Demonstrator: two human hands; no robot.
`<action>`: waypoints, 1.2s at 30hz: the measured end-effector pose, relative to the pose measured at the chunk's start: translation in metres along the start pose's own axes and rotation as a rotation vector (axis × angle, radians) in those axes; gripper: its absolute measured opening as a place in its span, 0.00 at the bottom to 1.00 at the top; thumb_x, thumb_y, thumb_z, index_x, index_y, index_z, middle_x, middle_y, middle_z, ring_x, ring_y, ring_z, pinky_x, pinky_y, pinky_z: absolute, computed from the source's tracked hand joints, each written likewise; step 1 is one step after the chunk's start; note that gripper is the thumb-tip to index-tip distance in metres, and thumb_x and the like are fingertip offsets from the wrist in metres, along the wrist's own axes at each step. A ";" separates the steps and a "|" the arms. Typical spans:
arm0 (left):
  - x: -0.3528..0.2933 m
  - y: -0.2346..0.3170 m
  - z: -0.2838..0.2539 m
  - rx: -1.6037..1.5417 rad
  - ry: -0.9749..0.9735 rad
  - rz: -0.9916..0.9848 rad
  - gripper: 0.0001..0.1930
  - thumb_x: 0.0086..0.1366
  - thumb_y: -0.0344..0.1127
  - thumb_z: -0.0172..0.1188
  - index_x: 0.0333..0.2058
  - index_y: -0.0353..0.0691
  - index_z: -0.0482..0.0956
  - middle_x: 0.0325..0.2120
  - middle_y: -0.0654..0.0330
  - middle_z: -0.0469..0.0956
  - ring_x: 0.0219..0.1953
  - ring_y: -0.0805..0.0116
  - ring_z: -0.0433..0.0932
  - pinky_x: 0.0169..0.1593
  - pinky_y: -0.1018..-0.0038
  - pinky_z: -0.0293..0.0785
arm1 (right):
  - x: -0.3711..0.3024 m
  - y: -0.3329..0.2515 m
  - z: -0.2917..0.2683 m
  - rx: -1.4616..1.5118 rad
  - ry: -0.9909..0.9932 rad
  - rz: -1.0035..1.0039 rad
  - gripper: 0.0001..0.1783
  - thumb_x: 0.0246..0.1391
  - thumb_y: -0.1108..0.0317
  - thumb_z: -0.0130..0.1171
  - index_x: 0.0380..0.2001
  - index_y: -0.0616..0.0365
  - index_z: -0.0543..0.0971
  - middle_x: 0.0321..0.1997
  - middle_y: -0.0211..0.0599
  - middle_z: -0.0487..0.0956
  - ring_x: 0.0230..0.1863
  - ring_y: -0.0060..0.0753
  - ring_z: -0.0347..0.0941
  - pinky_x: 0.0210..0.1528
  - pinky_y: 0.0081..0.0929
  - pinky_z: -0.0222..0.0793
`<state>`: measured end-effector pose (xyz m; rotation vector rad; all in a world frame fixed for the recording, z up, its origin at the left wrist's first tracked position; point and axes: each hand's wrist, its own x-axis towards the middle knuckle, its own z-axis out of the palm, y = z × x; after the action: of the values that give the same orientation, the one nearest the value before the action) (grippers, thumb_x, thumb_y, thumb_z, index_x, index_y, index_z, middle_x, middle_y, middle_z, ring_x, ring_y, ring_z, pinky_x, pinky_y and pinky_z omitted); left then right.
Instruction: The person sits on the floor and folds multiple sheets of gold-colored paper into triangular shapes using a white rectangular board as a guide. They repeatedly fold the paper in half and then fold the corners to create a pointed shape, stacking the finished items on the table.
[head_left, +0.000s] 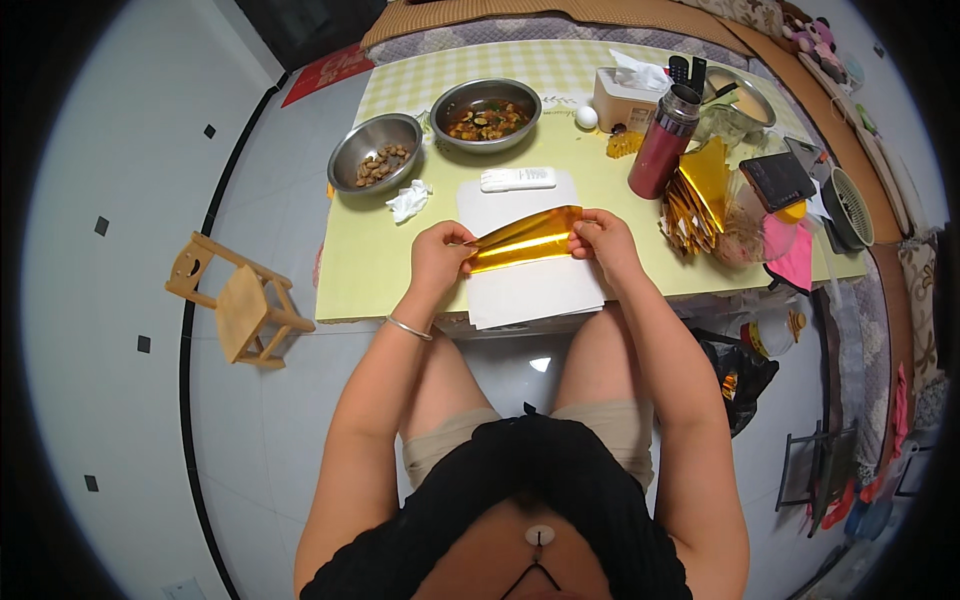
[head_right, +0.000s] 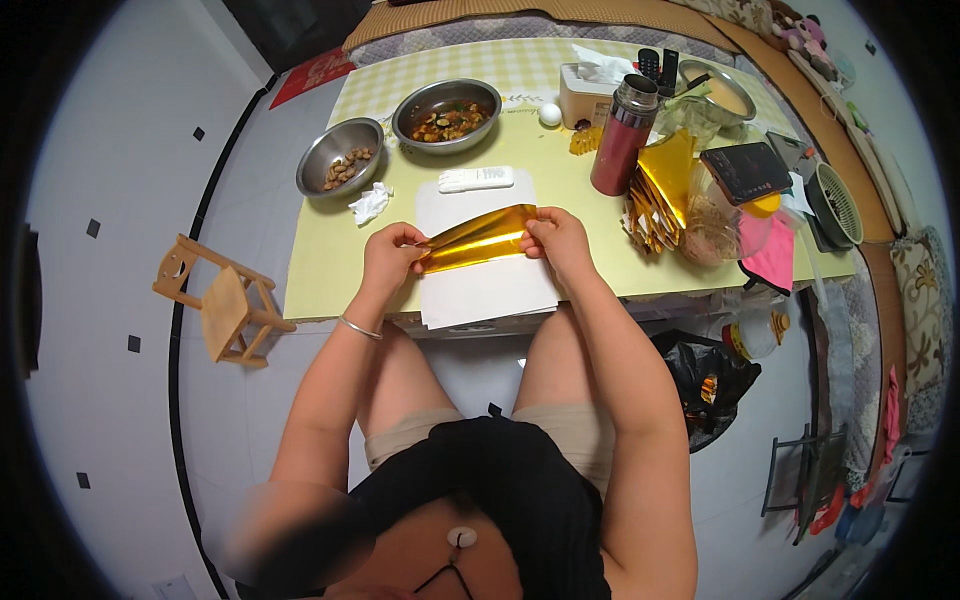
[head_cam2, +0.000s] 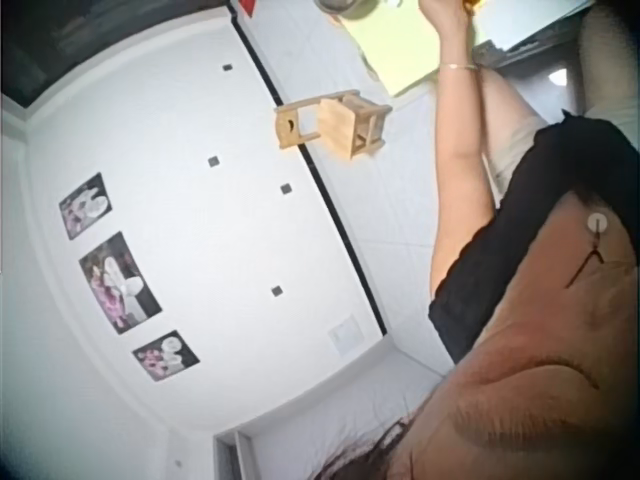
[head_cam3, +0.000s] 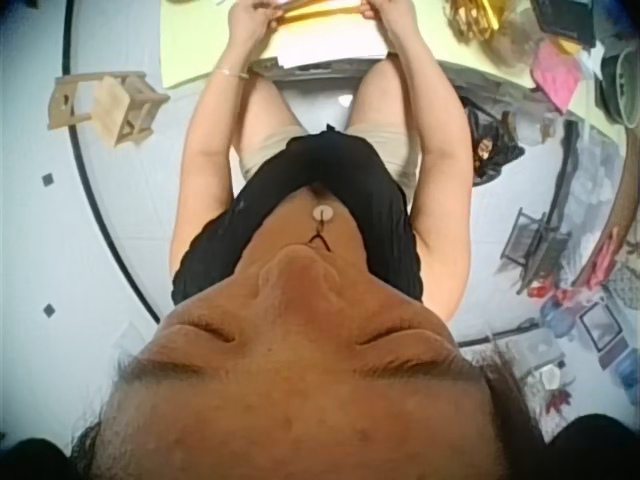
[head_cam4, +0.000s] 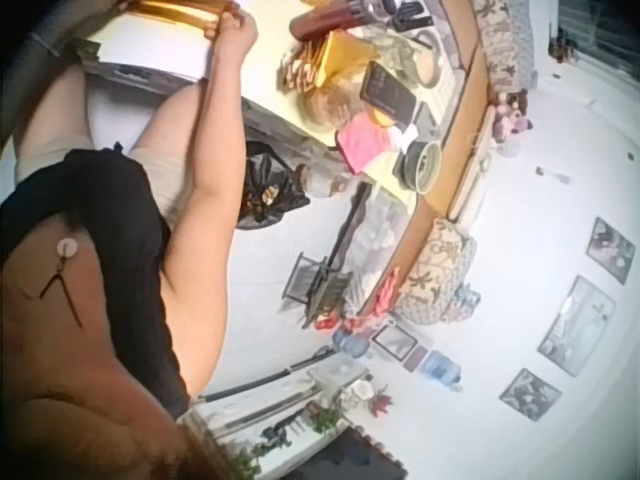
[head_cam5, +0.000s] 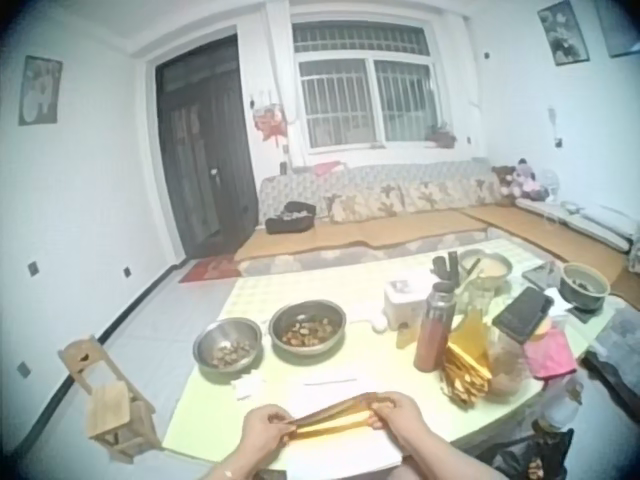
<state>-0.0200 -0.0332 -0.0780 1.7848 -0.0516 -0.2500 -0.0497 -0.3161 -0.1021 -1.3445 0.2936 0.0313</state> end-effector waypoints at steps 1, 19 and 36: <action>-0.004 -0.002 0.002 -0.102 0.026 -0.028 0.03 0.62 0.19 0.62 0.32 0.32 0.79 0.26 0.59 0.81 0.25 0.73 0.80 0.27 0.81 0.76 | 0.001 -0.002 -0.001 0.016 -0.001 0.015 0.12 0.65 0.73 0.57 0.48 0.69 0.75 0.31 0.39 0.81 0.27 0.24 0.79 0.28 0.18 0.79; -0.017 -0.024 0.006 0.500 0.226 0.244 0.09 0.48 0.32 0.74 0.21 0.34 0.82 0.25 0.51 0.77 0.31 0.55 0.77 0.38 0.62 0.75 | -0.014 -0.007 -0.017 -0.461 0.002 0.015 0.10 0.61 0.68 0.63 0.26 0.60 0.78 0.21 0.31 0.80 0.19 0.20 0.76 0.20 0.20 0.71; -0.029 0.003 0.028 1.236 -0.014 0.917 0.25 0.65 0.34 0.59 0.61 0.55 0.75 0.68 0.53 0.63 0.70 0.45 0.61 0.70 0.45 0.55 | -0.037 -0.024 0.019 -1.365 0.203 -0.314 0.15 0.56 0.60 0.63 0.40 0.61 0.80 0.47 0.46 0.83 0.47 0.48 0.80 0.49 0.45 0.75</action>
<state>-0.0538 -0.0561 -0.0766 2.7130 -1.2210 0.5663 -0.0772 -0.2975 -0.0672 -2.7483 0.2151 -0.2058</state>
